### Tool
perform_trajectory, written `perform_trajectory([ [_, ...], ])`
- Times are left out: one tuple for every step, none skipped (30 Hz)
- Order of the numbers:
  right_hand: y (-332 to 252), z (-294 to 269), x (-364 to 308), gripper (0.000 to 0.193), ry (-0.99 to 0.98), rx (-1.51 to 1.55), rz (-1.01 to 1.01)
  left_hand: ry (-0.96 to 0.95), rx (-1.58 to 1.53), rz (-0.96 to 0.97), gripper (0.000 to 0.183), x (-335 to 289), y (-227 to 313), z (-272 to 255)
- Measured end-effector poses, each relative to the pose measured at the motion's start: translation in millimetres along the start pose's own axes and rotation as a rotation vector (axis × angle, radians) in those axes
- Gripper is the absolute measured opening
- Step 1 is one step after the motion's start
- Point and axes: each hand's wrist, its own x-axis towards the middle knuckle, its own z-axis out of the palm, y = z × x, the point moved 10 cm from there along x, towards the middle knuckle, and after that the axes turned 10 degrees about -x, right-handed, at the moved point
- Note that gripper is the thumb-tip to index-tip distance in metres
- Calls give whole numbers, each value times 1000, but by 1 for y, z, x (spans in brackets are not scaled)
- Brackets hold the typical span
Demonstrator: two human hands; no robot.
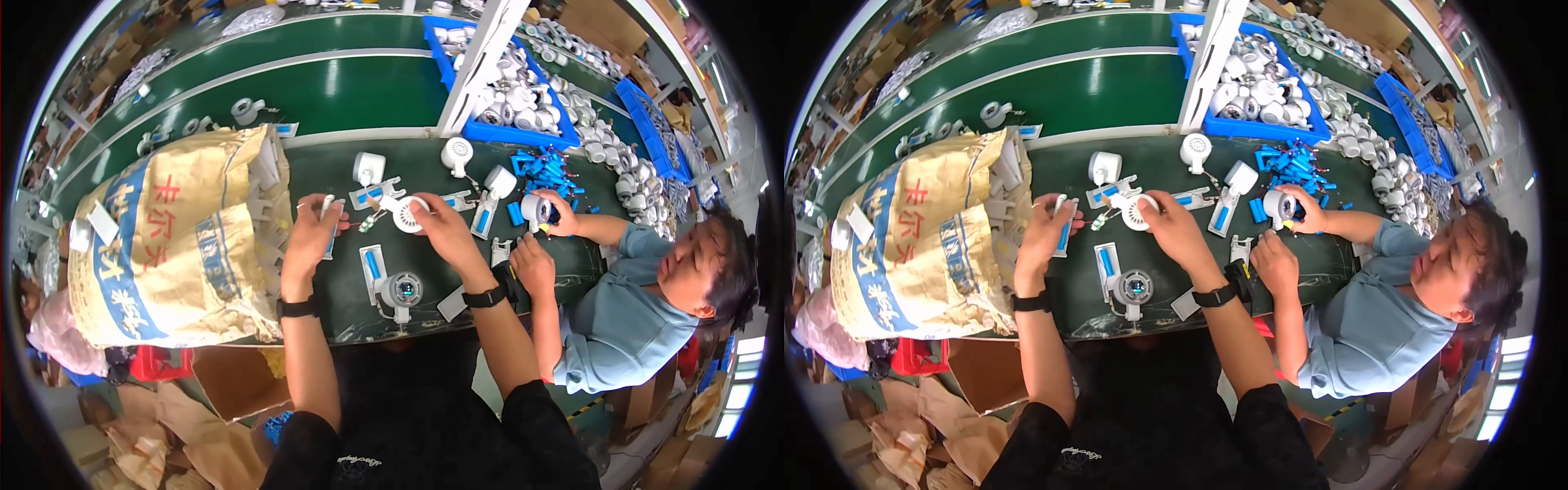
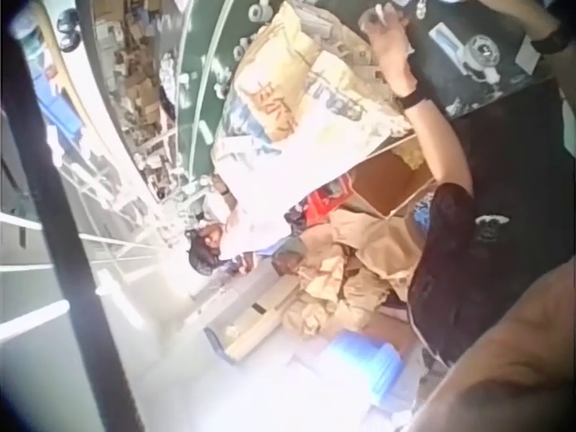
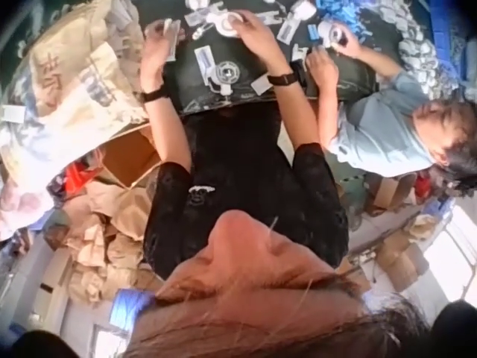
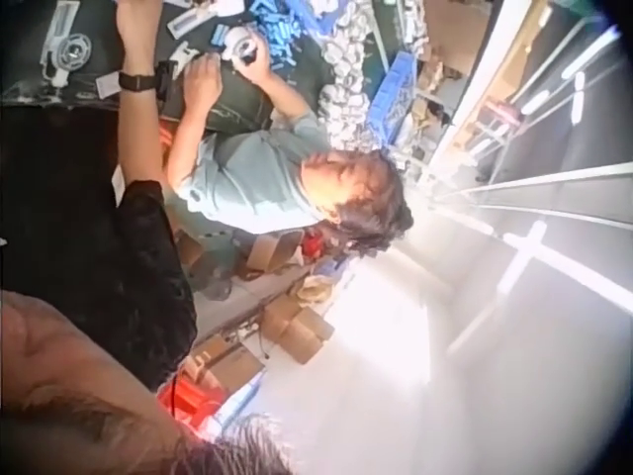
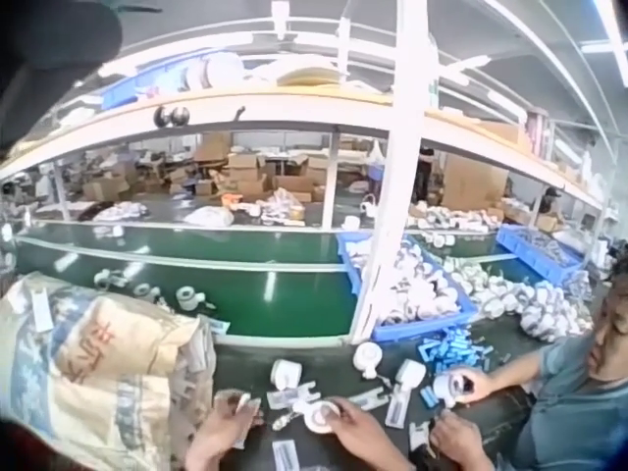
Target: The person peels a yellow backing from a plastic component, presses it onto the component, and then inserts a battery and the component into a camera housing.
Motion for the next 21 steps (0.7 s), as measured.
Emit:
perform_trajectory([
  [4,0,3,42,-6,28,-5,46,213,74,43,-8,9,-2],
  [4,1,2,42,-18,30,-8,59,216,74,43,-7,-1,-6],
  [0,4,2,43,-22,13,-22,84,353,211,43,-6,-1,-12],
  [-4,3,1,43,-16,-6,-33,98,491,348,44,-12,12,-9],
  [-8,3,1,45,-16,-44,-87,159,657,698,41,-30,41,2],
  [-10,4,1,45,-23,-38,-96,124,650,714,35,-36,54,13],
  [-16,2,-1,45,4,-75,-149,49,670,727,32,-39,57,25],
  [-23,1,-2,46,32,-111,-202,-27,691,740,29,-42,60,37],
  [-27,5,1,46,2,-16,-238,-95,722,660,29,-44,63,48],
  [-29,5,0,46,-1,-10,-250,-105,831,710,28,-48,64,56],
  [-29,7,-2,47,-22,-37,-252,-151,723,664,26,-40,53,53],
  [-31,7,-4,47,-36,-65,-251,-202,613,618,24,-37,55,57],
  [-32,8,-2,47,-51,0,-264,-314,624,534,19,-34,50,64],
  [-33,5,-1,47,-45,5,-273,-316,631,542,19,-37,54,65],
  [-34,6,-1,46,-77,47,-235,-330,305,254,17,-34,37,57],
  [-34,8,0,46,-110,89,-197,-333,-22,-35,17,-38,16,55],
  [-37,12,2,45,-161,272,-181,-378,-37,-1,26,-43,25,59],
  [-43,10,3,45,-156,276,-184,-382,-31,1,26,-48,30,62],
  [-47,11,3,45,-182,300,-163,-404,-163,0,29,-54,37,66],
  [-50,13,3,45,-208,324,-142,-423,-296,-1,33,-61,44,70],
  [-53,14,5,45,-207,328,-146,-425,-389,-42,38,-67,46,72],
])
